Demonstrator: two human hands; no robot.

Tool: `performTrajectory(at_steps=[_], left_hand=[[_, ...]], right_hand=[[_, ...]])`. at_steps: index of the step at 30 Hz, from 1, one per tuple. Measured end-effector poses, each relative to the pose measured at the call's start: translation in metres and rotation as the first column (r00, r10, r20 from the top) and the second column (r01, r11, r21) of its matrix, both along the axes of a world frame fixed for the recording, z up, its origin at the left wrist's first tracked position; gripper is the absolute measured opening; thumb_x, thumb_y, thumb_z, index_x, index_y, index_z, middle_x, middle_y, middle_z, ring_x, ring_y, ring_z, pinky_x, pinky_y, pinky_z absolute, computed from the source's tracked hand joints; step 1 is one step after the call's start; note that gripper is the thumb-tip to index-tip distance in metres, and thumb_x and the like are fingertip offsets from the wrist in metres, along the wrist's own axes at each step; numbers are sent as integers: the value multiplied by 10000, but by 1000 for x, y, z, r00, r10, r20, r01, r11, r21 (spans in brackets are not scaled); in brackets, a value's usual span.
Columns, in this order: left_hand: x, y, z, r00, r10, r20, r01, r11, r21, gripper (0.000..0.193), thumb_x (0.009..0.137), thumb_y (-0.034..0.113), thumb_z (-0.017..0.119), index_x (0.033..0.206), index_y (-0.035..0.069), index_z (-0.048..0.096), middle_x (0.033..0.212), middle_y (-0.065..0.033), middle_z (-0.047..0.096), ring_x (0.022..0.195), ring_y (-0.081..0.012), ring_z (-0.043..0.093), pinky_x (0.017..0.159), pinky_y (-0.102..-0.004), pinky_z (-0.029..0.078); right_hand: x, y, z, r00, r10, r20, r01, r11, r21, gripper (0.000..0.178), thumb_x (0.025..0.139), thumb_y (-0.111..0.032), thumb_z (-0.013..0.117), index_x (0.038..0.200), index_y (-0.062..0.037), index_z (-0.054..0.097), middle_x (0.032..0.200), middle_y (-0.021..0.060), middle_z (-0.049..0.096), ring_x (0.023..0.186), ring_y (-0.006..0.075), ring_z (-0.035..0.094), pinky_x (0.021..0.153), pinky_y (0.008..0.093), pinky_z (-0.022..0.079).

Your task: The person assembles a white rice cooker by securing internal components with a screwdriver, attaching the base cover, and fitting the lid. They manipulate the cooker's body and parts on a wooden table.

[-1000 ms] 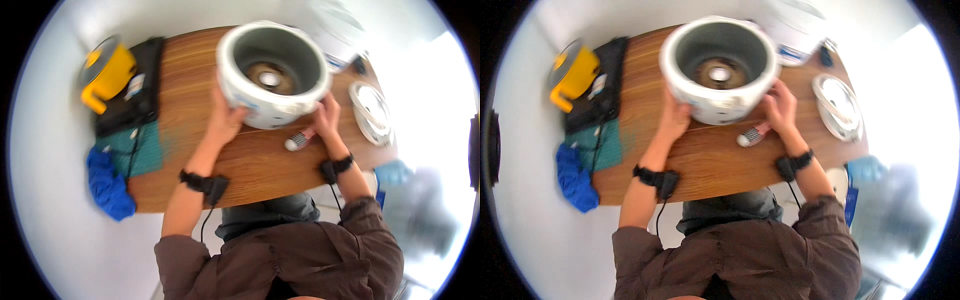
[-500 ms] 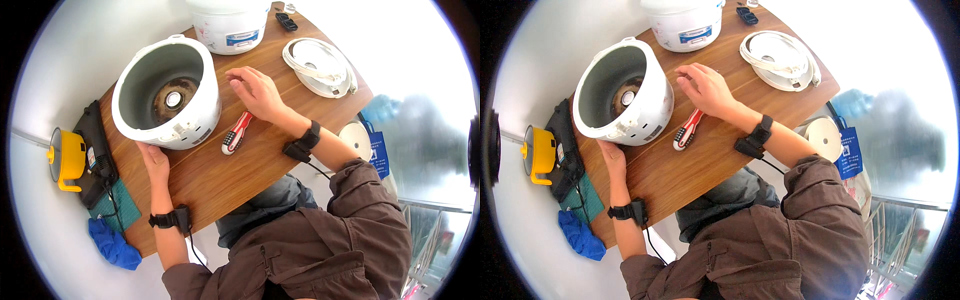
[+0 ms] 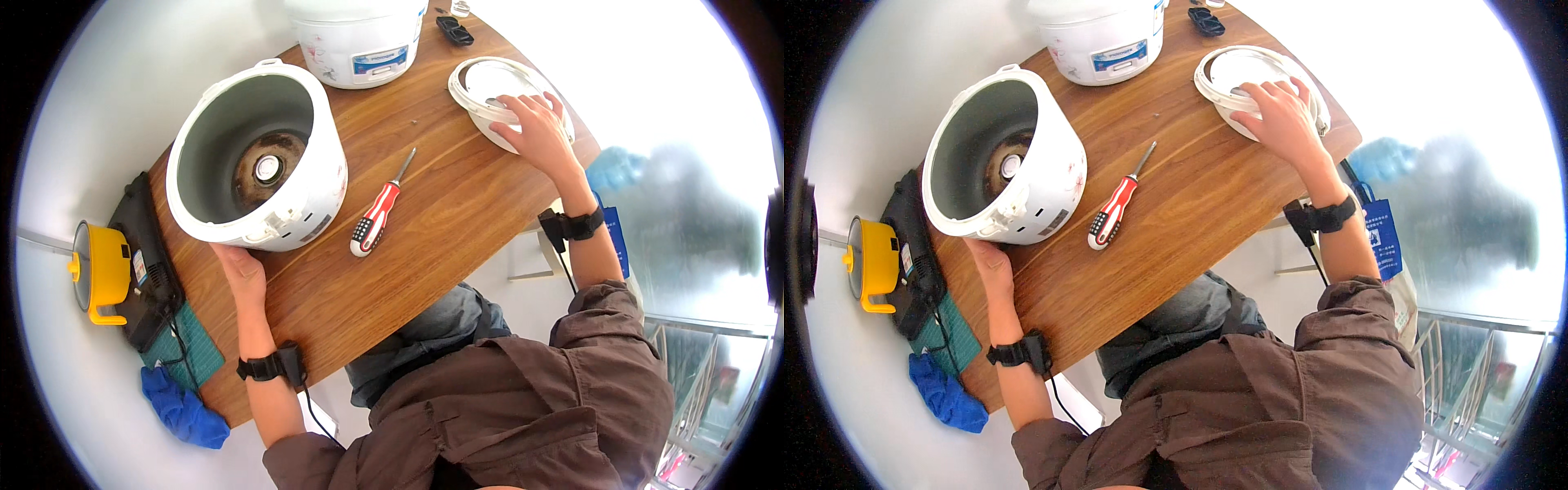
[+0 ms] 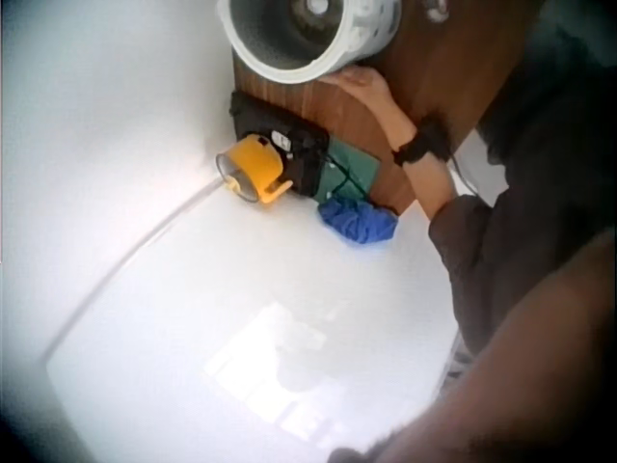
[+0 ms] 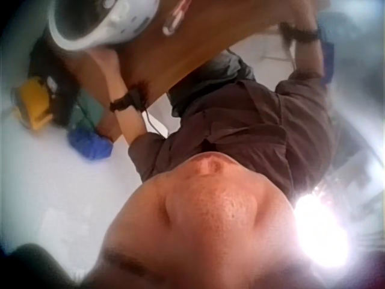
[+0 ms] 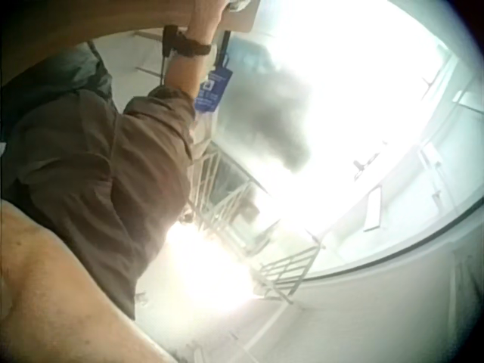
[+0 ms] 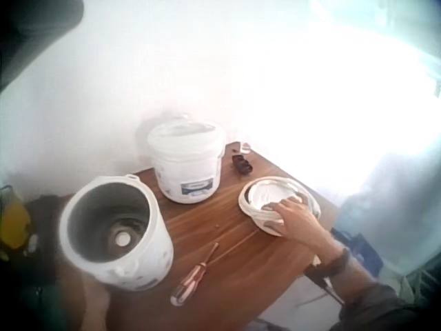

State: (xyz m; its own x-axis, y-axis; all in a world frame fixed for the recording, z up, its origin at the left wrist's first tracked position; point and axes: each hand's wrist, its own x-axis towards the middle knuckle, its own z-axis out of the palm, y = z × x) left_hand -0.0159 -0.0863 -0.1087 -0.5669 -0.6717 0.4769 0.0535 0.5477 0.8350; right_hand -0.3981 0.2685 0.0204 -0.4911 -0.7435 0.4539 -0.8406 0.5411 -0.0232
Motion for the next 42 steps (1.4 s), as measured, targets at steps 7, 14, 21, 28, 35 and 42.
performTrajectory(at_steps=[7,14,21,28,35,42], left_hand=[[-11,16,29,998,55,-16,-56,997,-62,1034,1004,746,371,1625,-37,105,1644,-192,248,1515,-296,250,1237,-392,165],[-22,23,38,992,30,-121,-29,1000,13,1061,986,763,387,1607,-51,110,1619,-220,269,1507,-310,272,1229,-405,200],[-10,21,57,975,81,-206,-70,996,58,1045,976,773,394,1616,-4,112,1636,-255,229,1513,-382,306,1208,-508,317],[-9,18,52,966,148,-211,-136,988,74,886,1035,668,406,1619,45,171,1620,-200,306,1476,-350,359,1172,-494,358],[-10,21,54,975,94,-200,-81,994,75,982,986,753,403,1621,43,166,1625,-223,276,1499,-370,332,1186,-501,342],[-13,18,50,975,94,-200,-86,995,45,942,1007,694,445,1607,17,182,1591,-243,295,1491,-384,333,1170,-520,375]], right_hand=[[-15,5,2,996,-17,89,15,1000,16,291,918,-269,739,1160,-109,728,1054,96,724,1109,298,647,1093,463,383],[8,3,37,981,25,-190,-72,967,-243,262,907,-203,756,1125,-66,709,1006,79,697,1040,289,631,1018,427,408],[85,-34,85,955,279,-99,-294,864,-409,263,837,-112,803,1076,-60,705,932,50,649,910,266,595,979,372,410],[117,-111,98,670,737,-94,-707,594,-383,328,770,-67,810,1083,-69,712,941,65,648,961,282,605,1020,427,387],[135,-152,103,581,814,21,-748,544,-380,318,794,-168,850,1091,-93,767,862,31,651,892,216,602,1003,394,378],[158,-169,110,553,823,133,-728,555,-404,372,762,-260,886,1083,-94,800,768,37,637,713,192,572,762,339,457]])
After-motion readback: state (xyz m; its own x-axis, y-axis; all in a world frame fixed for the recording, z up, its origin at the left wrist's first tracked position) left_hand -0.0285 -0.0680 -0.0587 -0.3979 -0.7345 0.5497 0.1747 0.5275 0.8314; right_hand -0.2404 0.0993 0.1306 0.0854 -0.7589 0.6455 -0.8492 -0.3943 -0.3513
